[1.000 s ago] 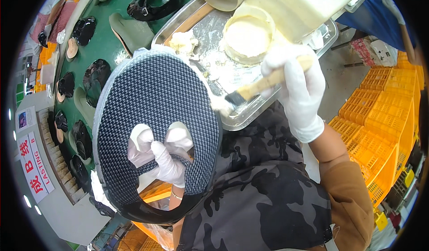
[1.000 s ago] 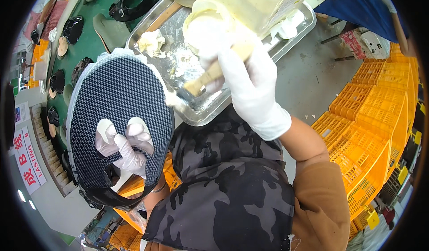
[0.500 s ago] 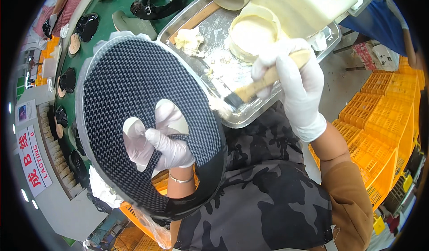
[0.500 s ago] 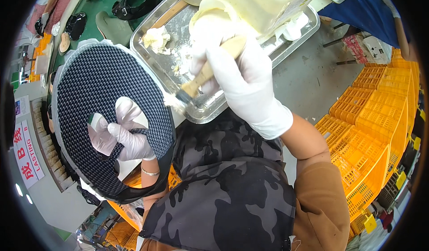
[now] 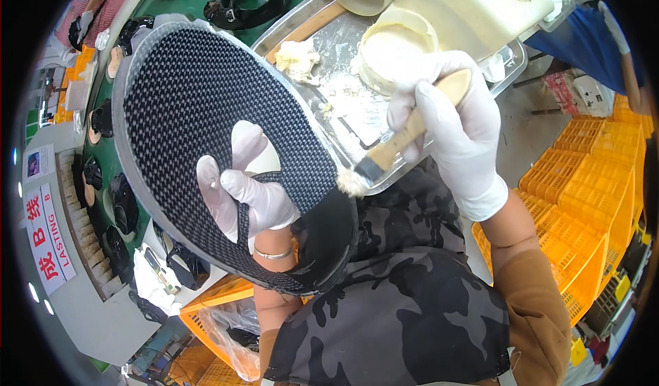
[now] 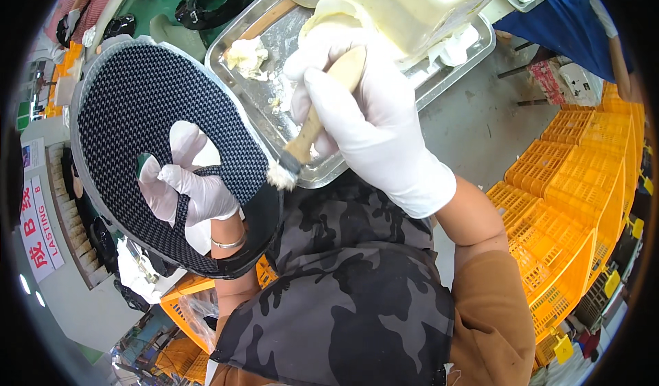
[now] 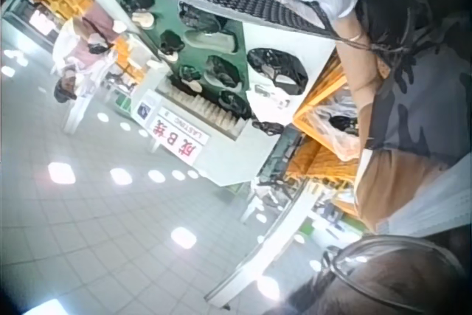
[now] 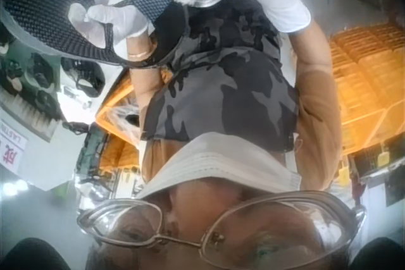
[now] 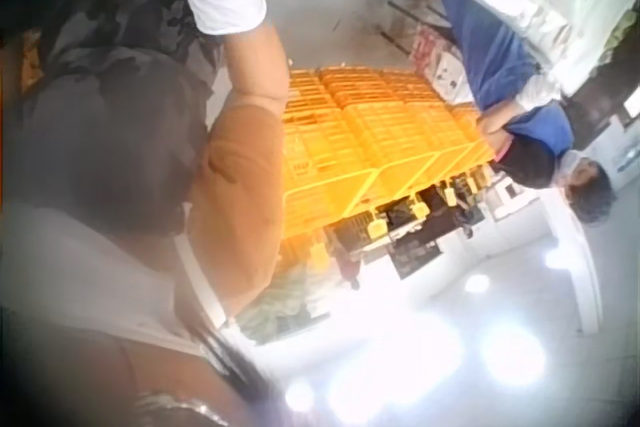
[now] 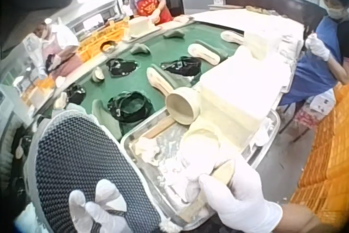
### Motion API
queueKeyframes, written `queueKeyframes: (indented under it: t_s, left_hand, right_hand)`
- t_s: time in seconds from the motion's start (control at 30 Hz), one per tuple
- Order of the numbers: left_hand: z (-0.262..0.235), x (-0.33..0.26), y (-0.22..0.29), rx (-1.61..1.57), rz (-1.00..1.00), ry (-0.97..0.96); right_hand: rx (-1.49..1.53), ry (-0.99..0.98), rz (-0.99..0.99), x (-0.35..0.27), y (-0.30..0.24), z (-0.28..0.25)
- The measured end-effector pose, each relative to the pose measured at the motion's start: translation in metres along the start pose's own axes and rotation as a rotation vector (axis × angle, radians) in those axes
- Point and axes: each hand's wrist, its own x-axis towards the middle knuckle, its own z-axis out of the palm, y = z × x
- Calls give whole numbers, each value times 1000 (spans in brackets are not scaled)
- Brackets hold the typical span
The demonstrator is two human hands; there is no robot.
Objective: The person applies a white adhesive to the inner lining of black shoes using a brush. They repeatedly dip the brush into a container of glue and spread it evenly across the shoe's interior surface. After treating each shoe, the person places it into a yellow plastic crate.
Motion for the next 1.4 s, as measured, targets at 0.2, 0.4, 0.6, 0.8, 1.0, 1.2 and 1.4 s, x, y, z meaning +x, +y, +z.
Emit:
queueKeyframes:
  t_s: [0.2, 0.4, 0.6, 0.8, 1.0, 1.2, 1.4]
  left_hand:
    - [-2, 3, -4, 121, 83, -19]
    - [-14, -5, -18, 123, -45, -171]
    - [-12, -7, -27, 199, -65, -167]
    - [4, 32, -12, 175, -243, 191]
    - [22, 59, 18, -144, -340, 178]
    - [-7, 52, 2, -1167, -811, -241]
    - [-26, 39, -13, -1142, -431, -253]
  right_hand:
    - [32, 94, -266, 14, 6, 14]
    - [-24, -118, 25, -2, 1, 5]
    - [-19, -54, -249, 0, -15, -1]
    - [-826, -807, -422, 16, -35, 5]
    - [-1002, -685, -854, 19, -27, 15]
    - [-1077, -561, -957, 26, -11, 18]
    - [-732, -362, -828, 26, -24, 9]
